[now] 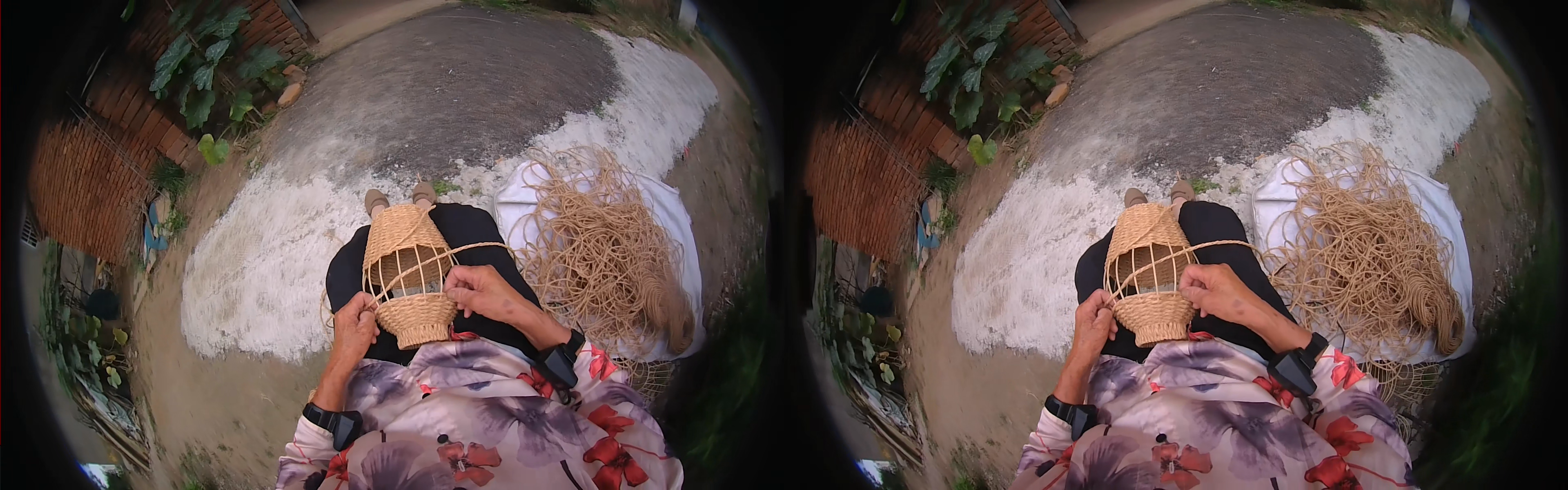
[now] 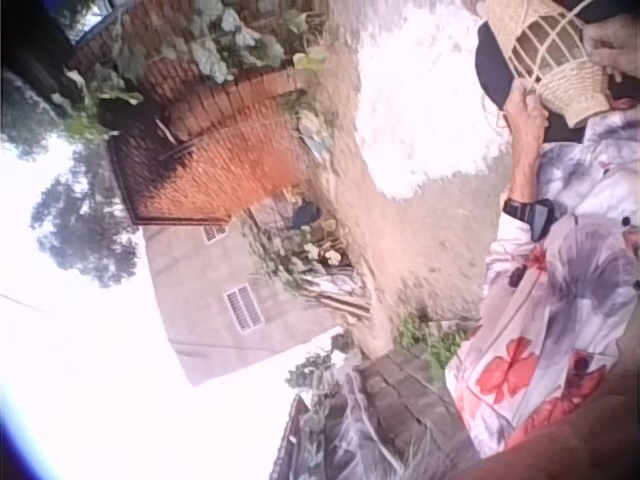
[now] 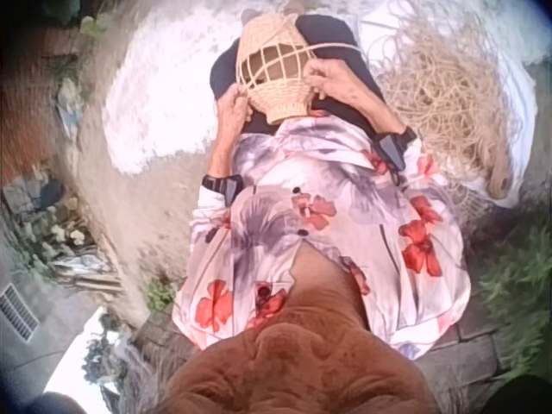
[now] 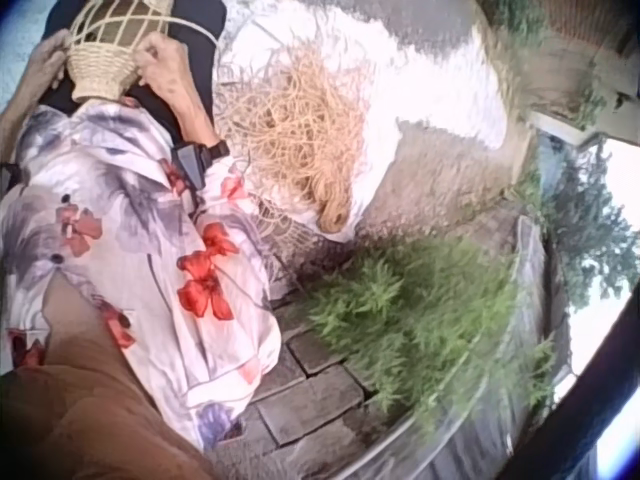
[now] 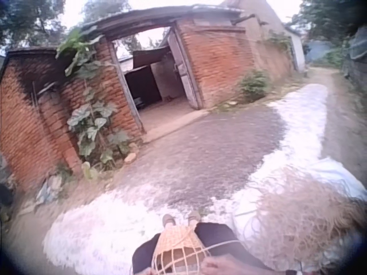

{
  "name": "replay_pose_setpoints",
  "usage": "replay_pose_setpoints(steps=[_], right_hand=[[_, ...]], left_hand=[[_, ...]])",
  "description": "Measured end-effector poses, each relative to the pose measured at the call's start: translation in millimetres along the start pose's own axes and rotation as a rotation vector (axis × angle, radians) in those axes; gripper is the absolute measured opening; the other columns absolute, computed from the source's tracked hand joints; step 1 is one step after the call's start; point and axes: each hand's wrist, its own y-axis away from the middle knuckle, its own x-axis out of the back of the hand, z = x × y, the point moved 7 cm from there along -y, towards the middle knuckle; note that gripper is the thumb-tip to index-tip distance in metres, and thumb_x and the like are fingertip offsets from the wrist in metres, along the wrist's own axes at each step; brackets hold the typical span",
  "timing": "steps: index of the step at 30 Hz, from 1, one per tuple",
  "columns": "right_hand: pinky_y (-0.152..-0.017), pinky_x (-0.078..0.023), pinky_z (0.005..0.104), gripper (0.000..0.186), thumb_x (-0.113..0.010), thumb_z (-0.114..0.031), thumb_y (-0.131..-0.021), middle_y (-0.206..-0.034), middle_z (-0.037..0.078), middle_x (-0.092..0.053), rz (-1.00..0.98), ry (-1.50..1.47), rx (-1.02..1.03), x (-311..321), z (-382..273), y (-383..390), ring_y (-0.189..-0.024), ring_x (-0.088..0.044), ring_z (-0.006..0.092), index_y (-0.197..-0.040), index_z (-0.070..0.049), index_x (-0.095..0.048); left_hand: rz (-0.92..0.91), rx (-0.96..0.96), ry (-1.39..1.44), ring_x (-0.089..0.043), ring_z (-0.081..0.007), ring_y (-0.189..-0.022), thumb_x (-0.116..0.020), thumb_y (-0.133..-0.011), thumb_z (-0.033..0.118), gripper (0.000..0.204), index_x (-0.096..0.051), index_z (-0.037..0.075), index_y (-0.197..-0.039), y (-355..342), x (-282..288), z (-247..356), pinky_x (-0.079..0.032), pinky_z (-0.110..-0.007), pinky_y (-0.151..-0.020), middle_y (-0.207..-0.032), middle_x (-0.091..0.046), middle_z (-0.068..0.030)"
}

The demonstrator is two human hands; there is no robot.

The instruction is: Hand-weaving a small wicker basket using natural fibers.

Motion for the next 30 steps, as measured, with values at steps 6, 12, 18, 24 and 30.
replay_pose_setpoints(steps=[6, 12, 18, 24, 30], right_hand=[[-0.055, -0.049, 0.0257, 0.005, -0.059, -0.006, -0.091, -0.073, 0.003, -0.057, 0.023, 0.109, 0.070, -11, -5, 10, -0.063, -0.056, 0.0094, -0.089, -0.001, -0.059], [-0.065, -0.050, 0.0414, 0.012, -0.059, -0.011, -0.084, -0.079, 0.017, -0.065, 0.293, 0.393, 0.407, -5, -65, 27, -0.074, -0.065, 0.0346, -0.093, -0.002, -0.062], [-0.067, -0.049, 0.0427, 0.019, -0.056, -0.017, -0.087, -0.071, 0.017, -0.064, -0.049, 0.486, 0.311, -20, -45, -1, -0.069, -0.065, 0.0343, -0.098, -0.004, -0.064], [-0.063, -0.049, 0.0371, 0.018, -0.053, -0.015, -0.088, -0.068, 0.012, -0.064, -0.161, 0.344, 0.131, -20, -40, -3, -0.063, -0.065, 0.0238, -0.096, -0.004, -0.064], [-0.051, -0.044, 0.0281, 0.016, -0.051, -0.014, -0.093, -0.063, 0.002, -0.058, -0.152, 0.327, 0.136, -18, -31, -1, -0.056, -0.057, 0.0105, -0.099, -0.005, -0.064]], left_hand=[[0.065, -0.191, -0.211, -0.051, -0.0098, -0.052, -0.039, -0.084, -0.006, 0.014, -0.050, 0.001, -0.081, -1, 6, 10, -0.043, -0.027, -0.047, -0.061, -0.052, -0.0041], [0.055, -0.194, -0.253, -0.050, -0.0046, -0.054, -0.036, -0.087, -0.003, 0.018, -0.052, 0.004, -0.081, 2, 8, 21, -0.044, -0.022, -0.047, -0.064, -0.054, -0.0001], [0.063, -0.215, -0.292, -0.051, -0.0053, -0.054, -0.037, -0.088, -0.002, 0.017, -0.052, 0.003, -0.081, 3, 5, 23, -0.045, -0.023, -0.047, -0.064, -0.054, -0.0007], [0.057, -0.204, -0.290, -0.052, -0.0057, -0.054, -0.037, -0.088, -0.003, 0.017, -0.051, 0.004, -0.080, 2, 6, 19, -0.045, -0.023, -0.047, -0.064, -0.055, -0.0010], [0.013, -0.212, -0.315, -0.052, -0.0064, -0.053, -0.036, -0.086, -0.004, 0.017, -0.051, 0.004, -0.081, -1, 3, 27, -0.046, -0.023, -0.047, -0.065, -0.054, -0.0012]])
